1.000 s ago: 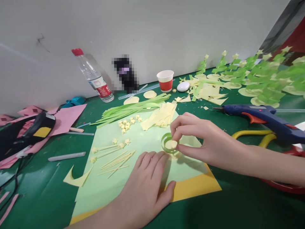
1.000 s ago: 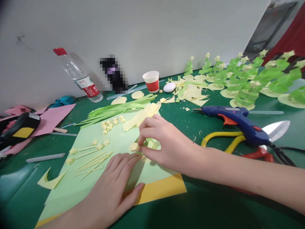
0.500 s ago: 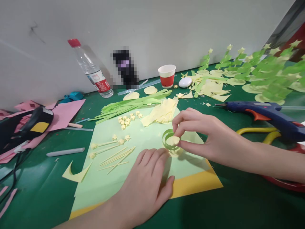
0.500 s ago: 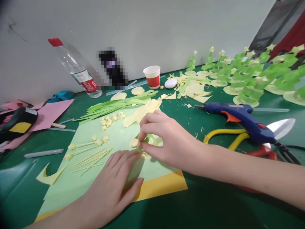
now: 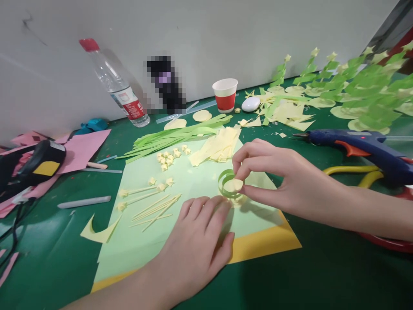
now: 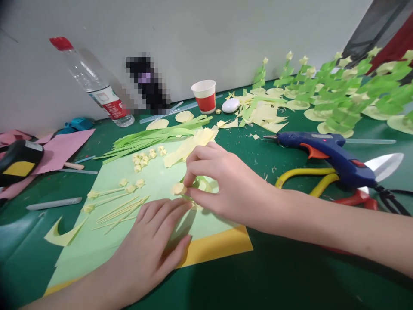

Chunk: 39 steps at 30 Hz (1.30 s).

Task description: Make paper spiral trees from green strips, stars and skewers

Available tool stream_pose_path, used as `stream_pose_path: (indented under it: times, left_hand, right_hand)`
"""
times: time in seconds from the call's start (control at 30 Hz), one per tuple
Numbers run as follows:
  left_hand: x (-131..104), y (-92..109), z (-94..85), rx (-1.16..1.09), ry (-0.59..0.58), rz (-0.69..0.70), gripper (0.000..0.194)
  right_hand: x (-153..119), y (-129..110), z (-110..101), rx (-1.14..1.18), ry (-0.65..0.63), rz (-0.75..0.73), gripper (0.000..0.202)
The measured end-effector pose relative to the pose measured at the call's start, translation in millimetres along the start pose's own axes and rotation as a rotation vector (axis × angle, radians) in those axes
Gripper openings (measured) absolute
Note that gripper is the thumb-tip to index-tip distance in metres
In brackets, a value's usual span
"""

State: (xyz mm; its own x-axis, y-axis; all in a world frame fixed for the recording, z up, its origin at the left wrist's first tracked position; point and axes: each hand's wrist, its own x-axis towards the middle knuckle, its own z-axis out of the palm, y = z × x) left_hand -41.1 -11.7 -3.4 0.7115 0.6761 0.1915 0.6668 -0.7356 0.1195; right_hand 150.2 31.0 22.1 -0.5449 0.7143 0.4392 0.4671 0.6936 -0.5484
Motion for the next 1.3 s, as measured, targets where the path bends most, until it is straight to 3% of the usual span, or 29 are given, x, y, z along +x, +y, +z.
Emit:
stream_pose_path:
  times: [0.13,0.33,0.43,0.67,0.8,0.97,1.07,1.3]
  left_hand:
    - [0.1,-0.3,0.4,-0.004,-0.004,0.003,0.018]
    - [-1.9,-1.4,2.6,0.008,0.005,-0.001,0.035]
    - [-2.9,-1.4,3.1,0.045,0.002,0.014,0.031]
    - [-6.1,-1.6,3.6,0.026,0.178,0.09,0.013]
    - [-4.9,-2.3,2.3,0.018,0.13,0.062,0.022]
    - [-4.2,0.2,-2.6,-0.123,0.187,0.104,0.016]
    - [-4.1,2.1,-4.1,-0.097,0.182,0.114,0.01]
    - [-1.4,2.2,-1.4,-0.033,0.104,0.053,0.025]
  right_hand:
    - [0.6,0.5,0.9,-0.001,-0.003,0.0,0.011]
    - [0.9,0.9,0.3,0.012,0.001,0.002,0.01]
    - [-0.3,1.2,-0.4,0.009,0.009,0.001,0.01]
    - [0.3,1.5,0.1,0.022,0.016,-0.009,0.011]
    - [0.9,1.8,0.8,0.02,0.021,-0.015,0.011]
    - [1.0,1.3,2.3,0.031,0.024,-0.012,0.011]
    - [1.6,0.2,2.5,0.051,0.019,0.007,0.011]
    - [0.9,-1.6,2.3,0.077,0.009,0.012,0.014]
